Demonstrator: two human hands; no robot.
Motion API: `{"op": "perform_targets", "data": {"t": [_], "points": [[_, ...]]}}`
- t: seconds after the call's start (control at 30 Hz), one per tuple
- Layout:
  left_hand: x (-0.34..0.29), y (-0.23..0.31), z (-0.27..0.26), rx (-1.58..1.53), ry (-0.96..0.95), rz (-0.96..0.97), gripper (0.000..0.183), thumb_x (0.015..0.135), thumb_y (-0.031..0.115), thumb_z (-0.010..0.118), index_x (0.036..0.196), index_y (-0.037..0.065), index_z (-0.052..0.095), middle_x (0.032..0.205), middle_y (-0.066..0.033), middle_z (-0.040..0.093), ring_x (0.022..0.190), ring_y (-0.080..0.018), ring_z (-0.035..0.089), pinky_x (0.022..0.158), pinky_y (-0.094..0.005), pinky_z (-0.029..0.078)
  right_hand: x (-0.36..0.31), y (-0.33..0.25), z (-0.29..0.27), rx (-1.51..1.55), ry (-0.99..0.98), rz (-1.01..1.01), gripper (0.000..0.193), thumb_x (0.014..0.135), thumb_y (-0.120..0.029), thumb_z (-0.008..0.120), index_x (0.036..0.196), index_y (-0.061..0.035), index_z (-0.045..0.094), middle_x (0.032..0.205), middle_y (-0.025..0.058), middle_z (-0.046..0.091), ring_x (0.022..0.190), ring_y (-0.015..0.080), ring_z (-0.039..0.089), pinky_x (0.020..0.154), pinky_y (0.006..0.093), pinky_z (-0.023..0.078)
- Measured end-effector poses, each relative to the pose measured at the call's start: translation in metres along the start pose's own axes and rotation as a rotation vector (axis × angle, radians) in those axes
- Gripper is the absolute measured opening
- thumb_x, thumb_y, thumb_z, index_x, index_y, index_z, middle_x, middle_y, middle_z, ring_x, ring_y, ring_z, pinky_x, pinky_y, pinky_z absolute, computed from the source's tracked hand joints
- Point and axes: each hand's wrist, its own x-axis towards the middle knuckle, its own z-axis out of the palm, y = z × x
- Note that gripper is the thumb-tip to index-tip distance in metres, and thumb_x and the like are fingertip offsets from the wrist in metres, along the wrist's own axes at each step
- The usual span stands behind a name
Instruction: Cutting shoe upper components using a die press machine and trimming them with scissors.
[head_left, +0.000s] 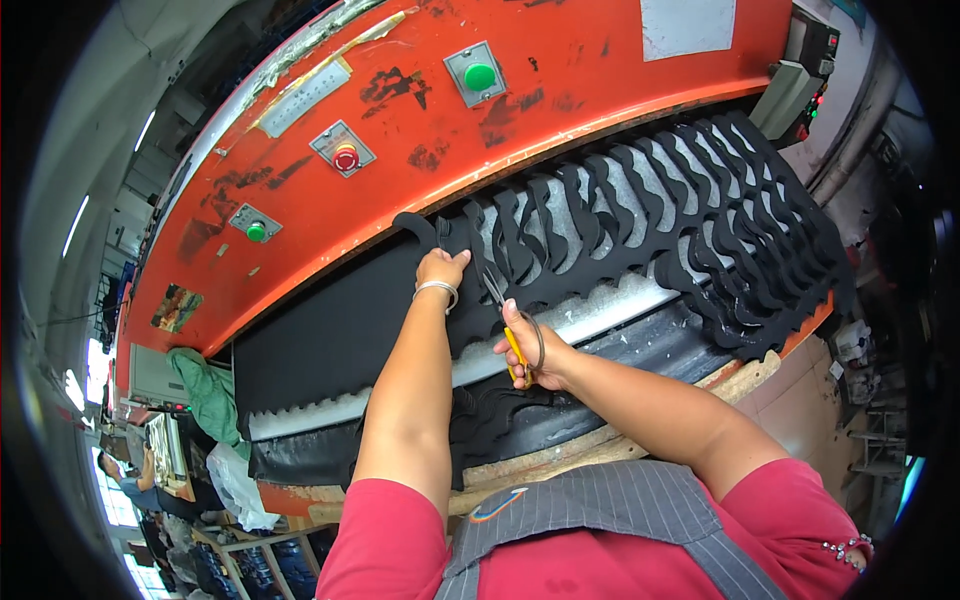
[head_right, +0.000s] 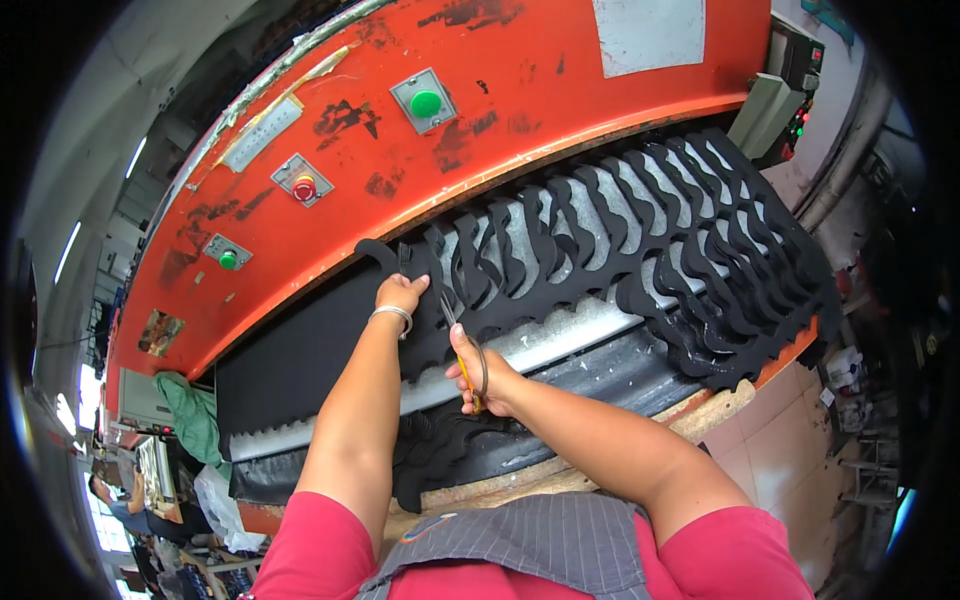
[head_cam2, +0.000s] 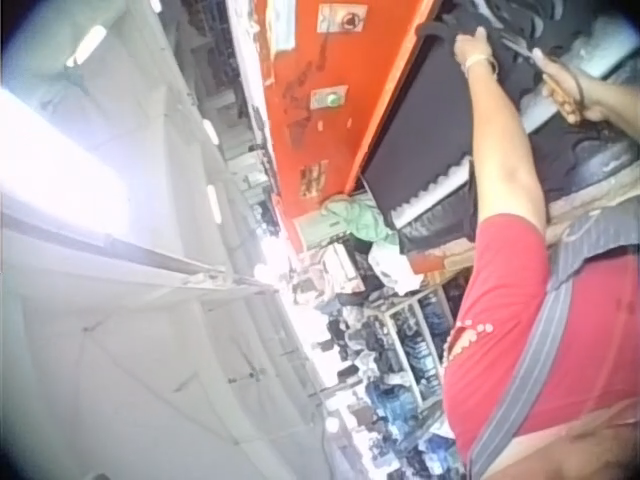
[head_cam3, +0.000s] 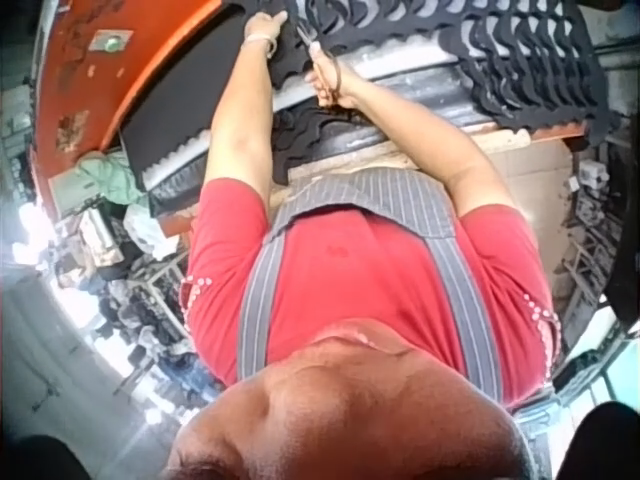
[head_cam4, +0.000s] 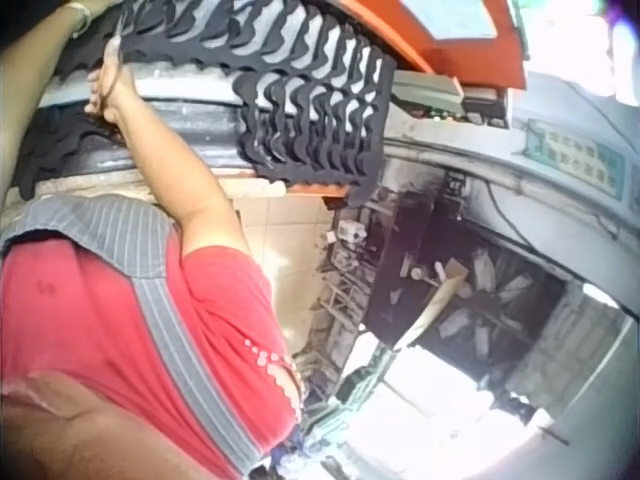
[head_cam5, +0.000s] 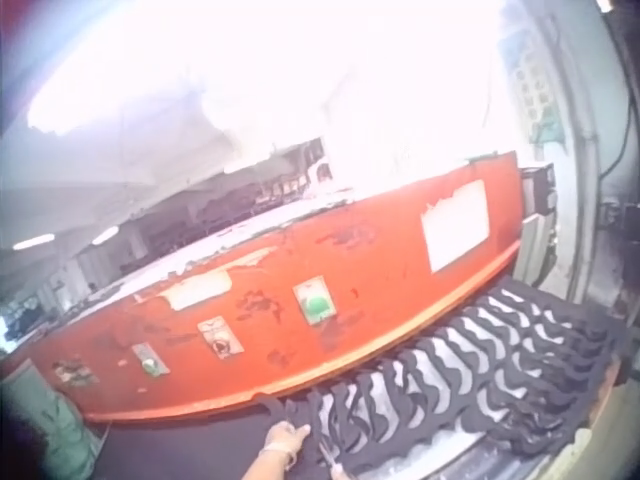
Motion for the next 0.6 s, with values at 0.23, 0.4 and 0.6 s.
{"op": "perform_targets", "data": {"t": [0.23,0.4,0.6], "points": [[-0.002,-0.01,0.002,-0.151,0.122,0.143,0.027,0.082,0.031,0.064,0.078,0.007,0.053,0.076,-0.0133,0.063,0.076,-0.0318,0.06,0.077,-0.0431,0.044,0.009,-0.006,0.003,-0.048,0.01,-0.008,0.089,0.07,-0.084,0.039,0.091,0.0015,0.05,0.057,0.0013,0.041,0.045,0.013,0.043,0.044,0.0295,0.042],[0.002,-0.009,-0.007,0.02,0.001,0.224,0.046,0.076,0.032,0.072,0.102,0.006,0.044,0.07,-0.0062,0.058,0.07,-0.0224,0.059,0.068,-0.0319,0.045,0.022,0.0,0.017,-0.091,0.07,-0.016,0.088,0.073,-0.083,0.037,0.091,0.0019,0.05,0.059,0.0014,0.042,0.046,0.0133,0.043,0.044,0.0299,0.043],[0.039,-0.053,-0.031,-0.708,-0.301,0.195,0.06,0.072,0.012,0.076,0.113,0.001,0.033,0.087,-0.0072,0.051,0.078,-0.0136,0.054,0.066,-0.0261,0.048,0.038,0.006,0.041,-0.131,0.142,-0.055,0.089,0.073,-0.082,0.036,0.092,0.0037,0.051,0.055,0.0014,0.04,0.042,0.0129,0.042,0.041,0.03,0.043]]}}
